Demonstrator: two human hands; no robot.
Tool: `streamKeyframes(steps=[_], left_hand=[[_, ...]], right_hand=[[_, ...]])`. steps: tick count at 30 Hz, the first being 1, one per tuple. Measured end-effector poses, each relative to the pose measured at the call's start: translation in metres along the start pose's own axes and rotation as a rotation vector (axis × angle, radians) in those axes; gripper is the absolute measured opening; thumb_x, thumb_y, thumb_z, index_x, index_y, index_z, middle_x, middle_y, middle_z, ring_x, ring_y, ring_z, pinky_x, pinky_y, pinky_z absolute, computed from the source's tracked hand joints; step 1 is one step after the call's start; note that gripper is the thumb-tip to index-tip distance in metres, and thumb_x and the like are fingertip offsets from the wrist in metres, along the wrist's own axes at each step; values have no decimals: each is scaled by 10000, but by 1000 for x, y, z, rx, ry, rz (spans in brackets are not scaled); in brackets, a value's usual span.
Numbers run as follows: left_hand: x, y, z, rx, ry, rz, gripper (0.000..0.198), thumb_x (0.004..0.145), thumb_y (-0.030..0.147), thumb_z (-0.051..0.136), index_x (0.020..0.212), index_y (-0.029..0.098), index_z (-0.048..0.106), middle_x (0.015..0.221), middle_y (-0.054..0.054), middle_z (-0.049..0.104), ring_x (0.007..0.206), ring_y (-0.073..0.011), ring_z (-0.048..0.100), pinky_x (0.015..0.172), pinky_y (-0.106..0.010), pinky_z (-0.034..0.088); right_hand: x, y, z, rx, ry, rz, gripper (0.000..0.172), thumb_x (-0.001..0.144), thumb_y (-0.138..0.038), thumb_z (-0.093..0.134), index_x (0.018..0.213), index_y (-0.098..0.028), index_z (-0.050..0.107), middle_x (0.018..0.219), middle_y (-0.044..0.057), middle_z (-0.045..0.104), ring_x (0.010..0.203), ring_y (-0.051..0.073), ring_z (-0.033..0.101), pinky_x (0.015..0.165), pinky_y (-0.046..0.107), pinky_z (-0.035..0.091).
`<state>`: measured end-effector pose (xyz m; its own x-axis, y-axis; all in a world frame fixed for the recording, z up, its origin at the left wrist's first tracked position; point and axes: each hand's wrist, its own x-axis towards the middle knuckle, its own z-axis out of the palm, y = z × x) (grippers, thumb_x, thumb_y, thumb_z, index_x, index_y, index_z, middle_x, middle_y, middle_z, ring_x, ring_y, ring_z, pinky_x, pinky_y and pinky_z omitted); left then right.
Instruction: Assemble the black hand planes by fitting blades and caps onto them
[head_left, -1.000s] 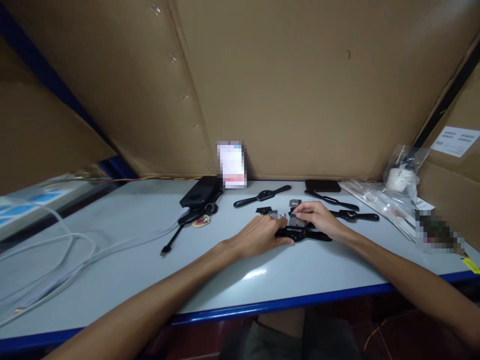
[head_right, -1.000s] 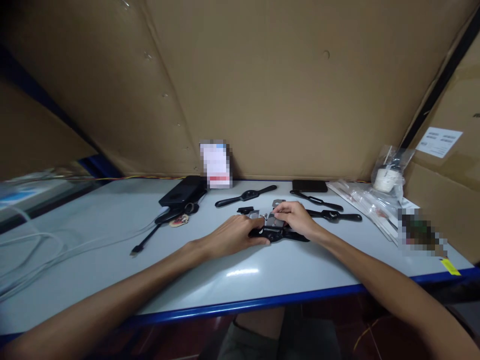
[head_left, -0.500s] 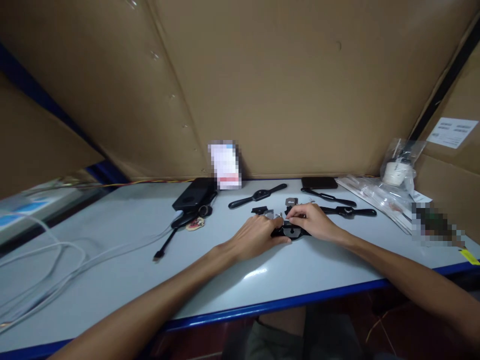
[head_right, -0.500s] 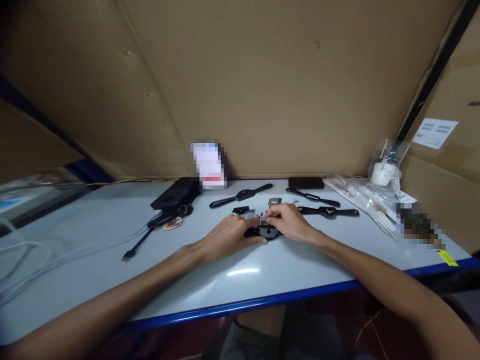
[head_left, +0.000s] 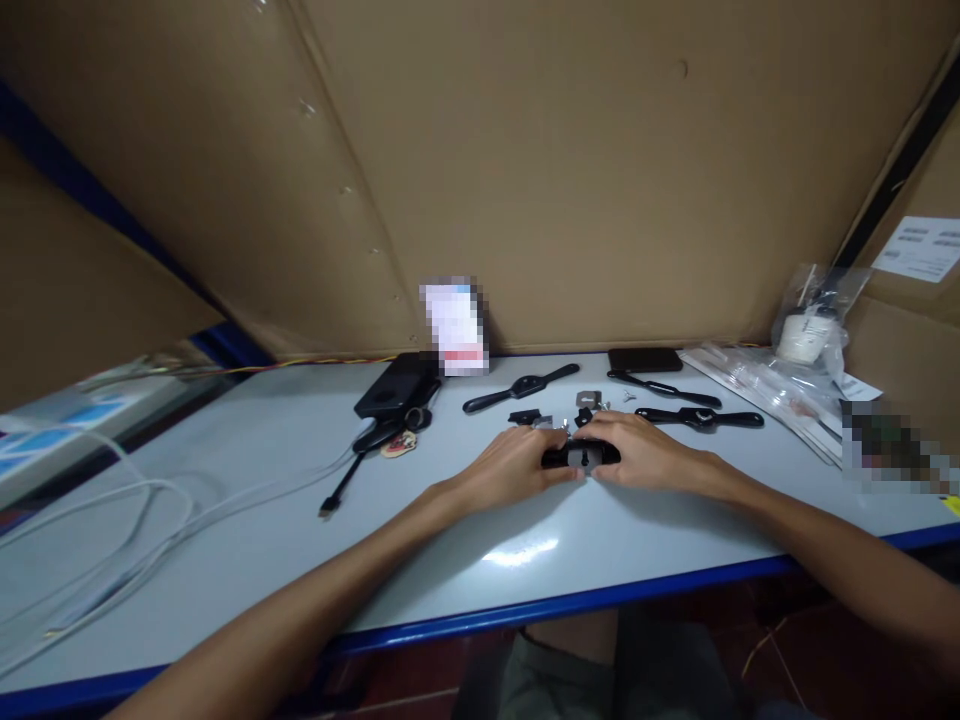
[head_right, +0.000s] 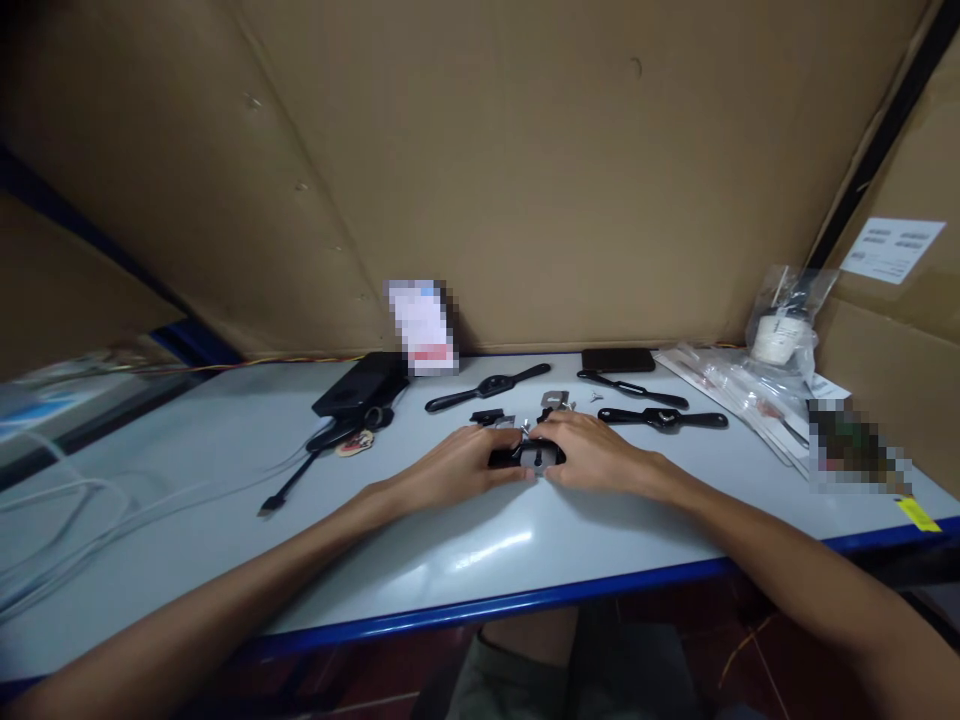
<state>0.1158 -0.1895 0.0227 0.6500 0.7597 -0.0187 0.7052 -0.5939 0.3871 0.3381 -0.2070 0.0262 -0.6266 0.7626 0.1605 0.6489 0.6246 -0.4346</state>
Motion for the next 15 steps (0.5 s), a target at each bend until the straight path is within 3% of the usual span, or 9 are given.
streamKeyframes(steps=[4,10,15], left_hand=[[0,-1,1,9,25,30,372,998,469,493,1056,180,719,872,-78,755,730,-214,631,669,-330,373],[0,-2,1,6,23,36,318,979,448,547,1073,193,713,916,-67,766,758,-212,646,674,-322,384],[1,-3,2,34,28,46,348,1013,443,480,1024,186,713,814,-61,728,688,-202,602,642,-326,348]], right_hand=[[0,2,1,-12,8,-16,463,829,-143,662,1281,-224,722,1180,137,697,1067,326,650,929,457,500],[-3,-4,-4,-64,-25,-26,460,823,-138,653,1273,-202,716,1167,135,698,1048,306,656,926,430,506],[0,-4,-3,-93,-37,2,402,845,-141,644,1232,-208,729,1168,118,704,1077,293,651,930,422,515]])
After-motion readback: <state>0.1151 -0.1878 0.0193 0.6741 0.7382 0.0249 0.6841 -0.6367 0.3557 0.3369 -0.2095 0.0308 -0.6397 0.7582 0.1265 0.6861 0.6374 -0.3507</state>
